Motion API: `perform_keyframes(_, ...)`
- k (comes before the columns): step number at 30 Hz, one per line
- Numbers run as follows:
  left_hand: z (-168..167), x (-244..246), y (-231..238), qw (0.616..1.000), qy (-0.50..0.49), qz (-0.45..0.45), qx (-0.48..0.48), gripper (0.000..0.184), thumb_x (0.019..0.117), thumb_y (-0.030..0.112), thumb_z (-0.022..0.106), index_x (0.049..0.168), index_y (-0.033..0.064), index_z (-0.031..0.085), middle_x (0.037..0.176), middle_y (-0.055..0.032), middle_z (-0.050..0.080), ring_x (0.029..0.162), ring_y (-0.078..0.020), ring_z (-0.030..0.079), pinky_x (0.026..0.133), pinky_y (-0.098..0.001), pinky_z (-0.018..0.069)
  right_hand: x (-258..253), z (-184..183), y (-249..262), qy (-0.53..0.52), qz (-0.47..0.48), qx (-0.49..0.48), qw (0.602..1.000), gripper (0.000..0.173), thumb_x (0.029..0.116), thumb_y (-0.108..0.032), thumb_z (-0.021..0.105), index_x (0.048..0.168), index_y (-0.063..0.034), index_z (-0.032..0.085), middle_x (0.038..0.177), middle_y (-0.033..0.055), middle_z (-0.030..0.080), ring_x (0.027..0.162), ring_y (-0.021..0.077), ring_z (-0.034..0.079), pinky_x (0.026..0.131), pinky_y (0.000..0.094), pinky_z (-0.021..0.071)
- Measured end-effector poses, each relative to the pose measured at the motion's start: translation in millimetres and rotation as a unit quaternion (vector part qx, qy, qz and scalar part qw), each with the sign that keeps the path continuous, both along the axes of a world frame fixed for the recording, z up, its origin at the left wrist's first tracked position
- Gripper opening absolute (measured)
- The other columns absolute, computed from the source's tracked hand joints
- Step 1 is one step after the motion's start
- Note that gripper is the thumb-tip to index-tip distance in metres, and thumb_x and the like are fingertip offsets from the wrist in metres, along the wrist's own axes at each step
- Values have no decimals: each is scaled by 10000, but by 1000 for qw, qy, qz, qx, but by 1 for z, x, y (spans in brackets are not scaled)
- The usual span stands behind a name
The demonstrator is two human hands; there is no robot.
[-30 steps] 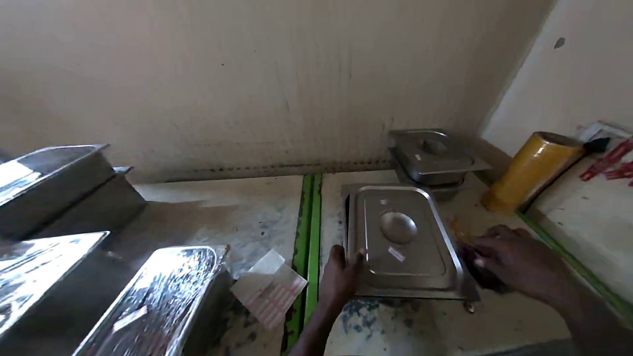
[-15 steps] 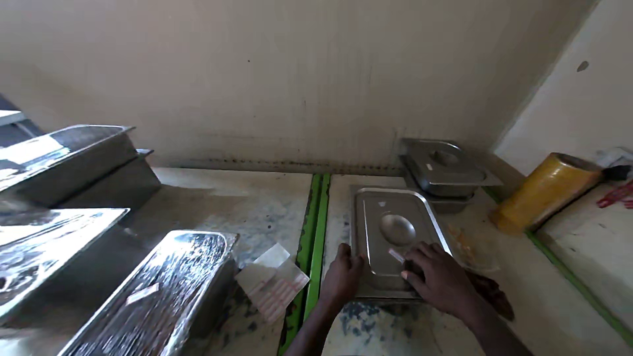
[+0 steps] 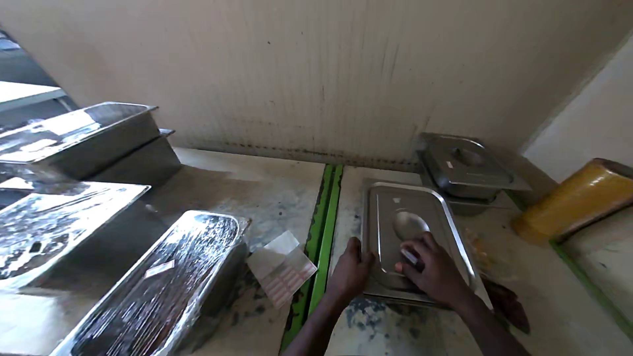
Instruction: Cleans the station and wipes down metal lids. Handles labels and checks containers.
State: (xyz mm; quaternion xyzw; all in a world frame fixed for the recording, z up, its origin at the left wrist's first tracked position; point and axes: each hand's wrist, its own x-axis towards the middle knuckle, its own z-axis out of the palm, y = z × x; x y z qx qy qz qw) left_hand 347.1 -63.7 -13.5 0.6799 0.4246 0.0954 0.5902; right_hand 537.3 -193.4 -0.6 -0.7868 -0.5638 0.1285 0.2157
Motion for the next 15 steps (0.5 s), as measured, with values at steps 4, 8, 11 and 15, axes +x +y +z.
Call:
perform_keyframes(4, -1, 0, -1, 1000, -11, 8, -4, 388, 1039, 343, 574, 1312, 76, 503, 993, -125, 650, 855, -236, 671, 774, -443, 573, 3, -4, -1, 35, -13, 20, 999, 560, 885, -579, 697, 1214, -126, 701, 1215, 114, 627, 975, 232, 658, 838, 436, 577)
perform_keyframes(8, -4, 1, 0, 1000, -22, 15, -6, 373, 1039, 348, 571, 1289, 76, 521, 1005, -119, 664, 867, -228, 681, 780, -436, 577, 6, -3, -1, 54, -1, 9, 998, 454, 904, -536, 690, 1064, -114, 743, 1178, 103, 633, 1055, 247, 630, 915, 456, 539)
perform_keyframes(11, -2, 1, -1, 1000, -18, 20, -10, 352, 1041, 337, 572, 1281, 83, 524, 1002, -117, 660, 869, -227, 677, 776, -436, 572, 6, 0, -2, 73, -1, -1, 997, 451, 897, -514, 712, 1070, -98, 725, 1179, 109, 629, 1073, 256, 613, 938, 456, 516)
perform_keyframes(15, -3, 0, 0, 999, -31, 21, -5, 354, 1037, 335, 580, 1271, 74, 526, 997, -116, 657, 862, -220, 676, 774, -424, 575, 6, 1, -2, 87, -16, -1, 996, 567, 894, -502, 719, 1336, -152, 654, 1329, 101, 592, 1137, 241, 623, 952, 447, 547)
